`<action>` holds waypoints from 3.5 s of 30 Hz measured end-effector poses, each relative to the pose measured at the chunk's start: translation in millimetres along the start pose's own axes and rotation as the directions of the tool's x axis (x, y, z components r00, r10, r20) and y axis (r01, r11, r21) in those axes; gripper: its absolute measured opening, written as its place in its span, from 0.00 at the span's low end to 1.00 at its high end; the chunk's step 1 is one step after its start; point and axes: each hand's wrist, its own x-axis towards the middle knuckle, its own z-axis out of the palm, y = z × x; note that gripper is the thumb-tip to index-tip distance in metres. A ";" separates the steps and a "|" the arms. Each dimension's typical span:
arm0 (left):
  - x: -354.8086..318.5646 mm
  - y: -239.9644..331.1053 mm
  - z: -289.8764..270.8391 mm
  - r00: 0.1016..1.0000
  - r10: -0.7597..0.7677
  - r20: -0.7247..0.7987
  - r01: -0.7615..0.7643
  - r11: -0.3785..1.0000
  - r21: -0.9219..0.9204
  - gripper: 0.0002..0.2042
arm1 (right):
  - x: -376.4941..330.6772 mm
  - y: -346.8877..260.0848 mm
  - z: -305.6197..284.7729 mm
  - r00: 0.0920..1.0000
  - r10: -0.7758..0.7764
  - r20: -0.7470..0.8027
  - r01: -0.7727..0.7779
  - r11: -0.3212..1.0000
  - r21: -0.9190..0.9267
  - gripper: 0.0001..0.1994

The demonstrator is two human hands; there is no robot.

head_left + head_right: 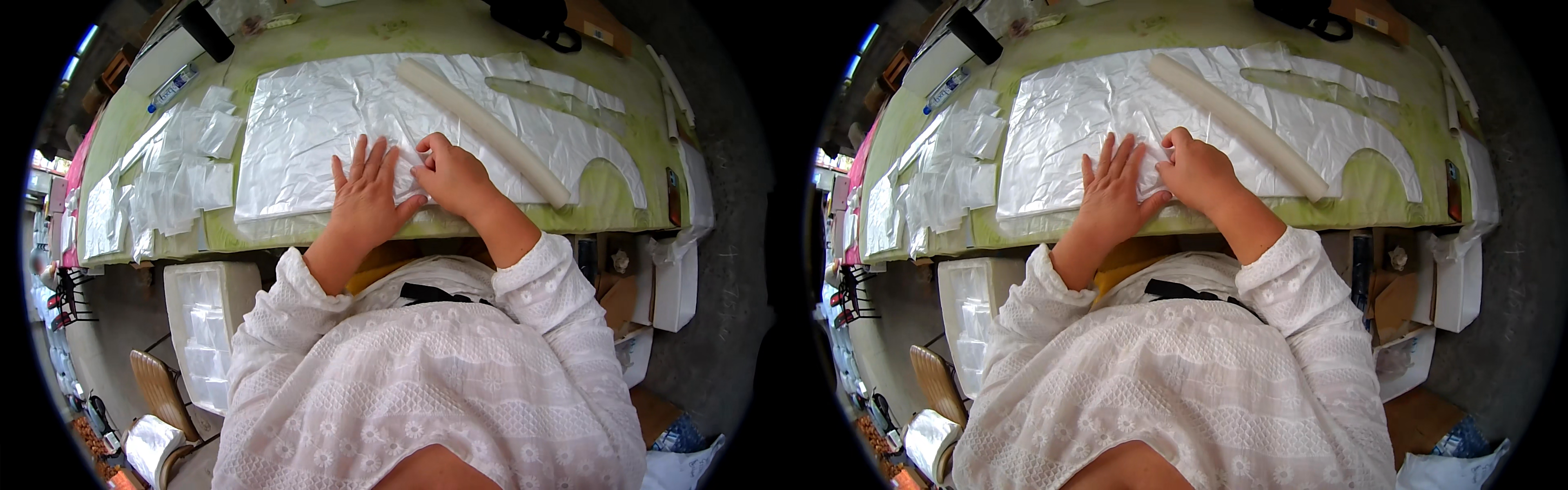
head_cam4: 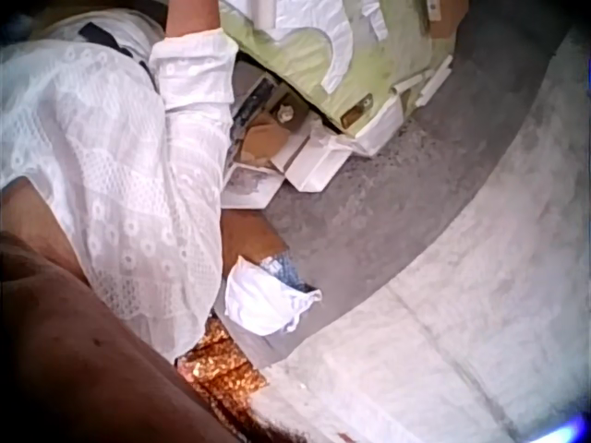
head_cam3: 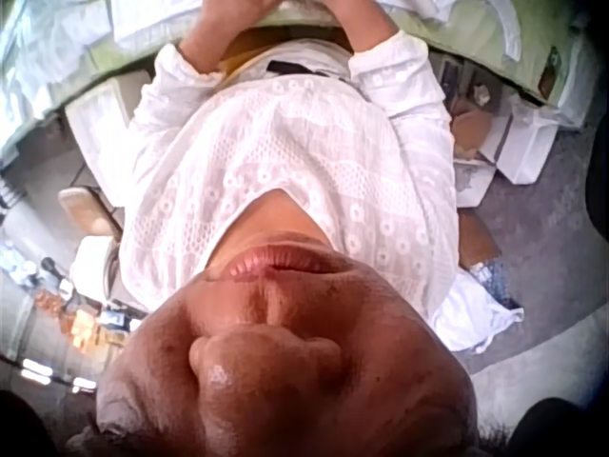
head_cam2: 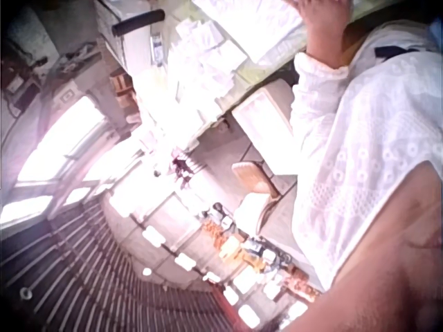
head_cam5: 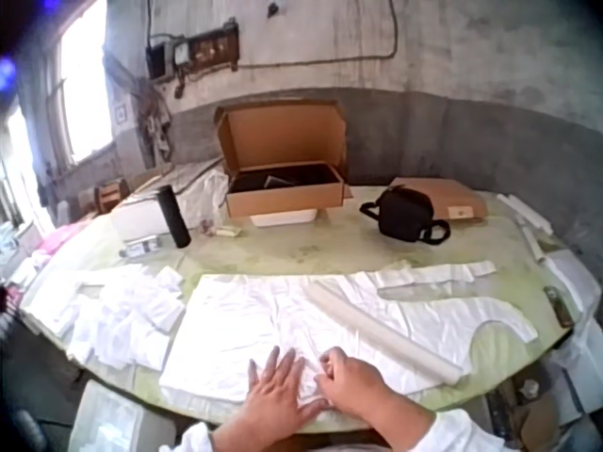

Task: The person repeatedly wraps small white items in clear plastic film on a table. They unroll the film, place an item, fold the film around it, and set the wrapped item aside. The process is repeated multiple times with similar items.

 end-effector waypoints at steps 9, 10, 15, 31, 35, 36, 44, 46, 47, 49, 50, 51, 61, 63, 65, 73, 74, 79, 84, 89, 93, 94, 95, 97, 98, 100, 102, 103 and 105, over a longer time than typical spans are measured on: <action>-16.4 3.8 -12.1 0.982 0.143 0.127 -0.143 0.990 -0.008 0.45 | -53.8 8.5 6.9 0.997 -0.069 0.023 0.064 0.983 0.170 0.18; -22.4 5.9 -12.7 0.971 0.198 0.131 -0.197 0.980 -0.025 0.43 | -69.9 11.6 10.0 0.997 -0.075 0.002 0.072 0.967 0.246 0.14; -32.1 17.0 -24.1 0.930 0.343 0.131 -0.331 0.938 -0.105 0.37 | -105.6 38.0 9.5 0.855 -0.444 -0.268 0.478 0.875 0.076 0.10; -1.9 7.0 5.1 0.981 0.080 -0.177 -0.124 0.959 -0.255 0.07 | -53.9 58.1 10.8 0.765 -0.530 -0.366 0.464 0.848 -0.256 0.08; 6.5 13.9 4.9 0.980 0.026 -0.196 -0.066 0.977 -0.201 0.07 | -44.9 56.1 19.8 0.776 -0.441 -0.451 0.321 0.892 -0.319 0.09; 7.8 15.7 4.9 0.979 0.022 -0.202 -0.061 0.980 -0.191 0.07 | -43.8 54.9 21.5 0.762 -0.440 -0.475 0.297 0.890 -0.347 0.10; 15.6 17.1 4.2 0.992 0.058 -0.115 -0.071 0.991 -0.113 0.17 | -45.3 45.3 15.6 0.836 -0.350 -0.422 0.199 0.911 -0.361 0.07; 15.6 20.3 5.8 0.930 0.283 -0.233 -0.289 0.957 0.012 0.24 | -44.0 46.1 15.0 0.839 -0.314 -0.445 0.193 0.936 -0.295 0.07; 14.6 21.4 6.9 0.948 0.275 -0.160 -0.281 0.959 -0.020 0.25 | -42.2 46.9 16.4 0.827 -0.297 -0.478 0.200 0.949 -0.243 0.08; 11.9 23.3 9.8 0.966 0.259 -0.010 -0.259 0.963 -0.081 0.27 | -42.3 46.3 14.9 0.831 -0.279 -0.480 0.206 0.958 -0.201 0.13; 12.5 23.6 9.1 0.967 0.253 0.006 -0.252 0.966 -0.063 0.28 | -43.1 42.8 9.5 0.847 -0.281 -0.452 0.205 0.956 -0.211 0.16; 10.9 23.9 7.5 0.970 0.243 0.000 -0.243 0.968 -0.057 0.28 | -43.5 40.8 6.1 0.861 -0.283 -0.423 0.204 0.953 -0.222 0.19; -109.3 23.4 7.6 0.993 -0.036 0.112 0.115 0.503 -0.856 0.25 | -31.7 43.8 -4.1 0.921 -0.299 -0.249 0.210 0.921 -0.328 0.25; -121.6 25.6 16.7 0.931 -0.162 0.328 0.350 0.133 -0.927 0.24 | -49.6 35.9 -4.1 0.922 -0.338 -0.190 0.257 0.899 -0.355 0.26; -120.2 28.8 21.4 0.856 -0.214 0.470 0.447 -0.150 -0.882 0.23 | -70.2 26.5 2.4 0.928 -0.354 -0.118 0.305 0.901 -0.308 0.25; -116.7 17.7 34.0 0.854 -0.386 0.348 0.298 -0.185 -0.937 0.22 | -108.1 23.1 22.0 0.858 -0.478 -0.185 0.481 0.876 -0.031 0.22; -121.4 6.2 29.2 0.873 -0.391 0.291 0.268 -0.113 -0.957 0.22 | -108.4 28.0 22.6 0.867 -0.452 -0.211 0.466 0.885 0.021 0.22; -99.7 -78.6 -38.3 0.828 -0.496 -0.262 0.019 0.492 -0.871 0.25 | -108.1 34.7 27.5 0.824 -0.500 -0.265 0.507 0.861 -0.045 0.19; -62.3 -201.8 -93.8 0.841 -0.283 -0.460 0.227 0.958 -0.175 0.14 | -102.5 30.0 30.5 0.811 -0.515 -0.279 0.519 0.852 -0.063 0.15; -52.4 -260.0 -66.0 0.843 -0.317 -0.434 0.469 0.829 0.305 0.11 | -103.9 41.9 30.1 0.776 -0.517 -0.360 0.526 0.846 -0.080 0.15; -66.2 -264.3 -64.8 0.872 -0.068 -0.484 0.296 0.862 0.412 0.13 | -99.8 59.6 -14.6 0.625 -0.546 -0.558 0.333 0.833 -0.443 0.17; -65.7 -257.8 -72.0 0.900 0.027 -0.435 0.162 0.905 0.393 0.14 | -98.9 65.9 -29.0 0.590 -0.544 -0.597 0.226 0.821 -0.525 0.18; -65.2 -254.2 -74.6 0.941 0.055 -0.335 0.093 0.907 0.410 0.14 | -97.4 73.5 -39.9 0.619 -0.509 -0.598 0.154 0.825 -0.543 0.18; -64.0 -259.0 -70.7 0.970 -0.071 -0.231 0.155 0.918 0.365 0.15 | -92.1 91.7 -55.7 0.671 -0.442 -0.596 0.034 0.821 -0.570 0.20; -62.9 -262.4 -68.6 0.967 -0.098 -0.234 0.178 0.919 0.351 0.15 | -89.1 103.7 -57.2 0.739 -0.346 -0.578 0.062 0.889 -0.453 0.22; -63.8 -268.3 -69.2 0.957 -0.162 -0.239 0.238 0.913 0.331 0.15 | -96.4 95.0 -62.5 0.817 -0.227 -0.530 0.043 0.941 -0.337 0.23; -67.2 -276.6 -67.2 0.955 -0.126 -0.267 0.219 0.909 0.354 0.15 | -104.1 85.6 -55.7 0.844 -0.188 -0.502 0.057 0.963 -0.265 0.23; -68.3 -278.5 -65.9 0.954 -0.106 -0.281 0.209 0.906 0.367 0.15 | -109.1 79.8 -47.8 0.846 -0.156 -0.509 0.031 0.969 -0.245 0.23; -61.5 -255.7 -70.5 0.946 -0.078 -0.314 0.192 0.916 0.351 0.15 | -118.3 70.4 -34.8 0.842 -0.128 -0.524 0.030 0.981 -0.192 0.24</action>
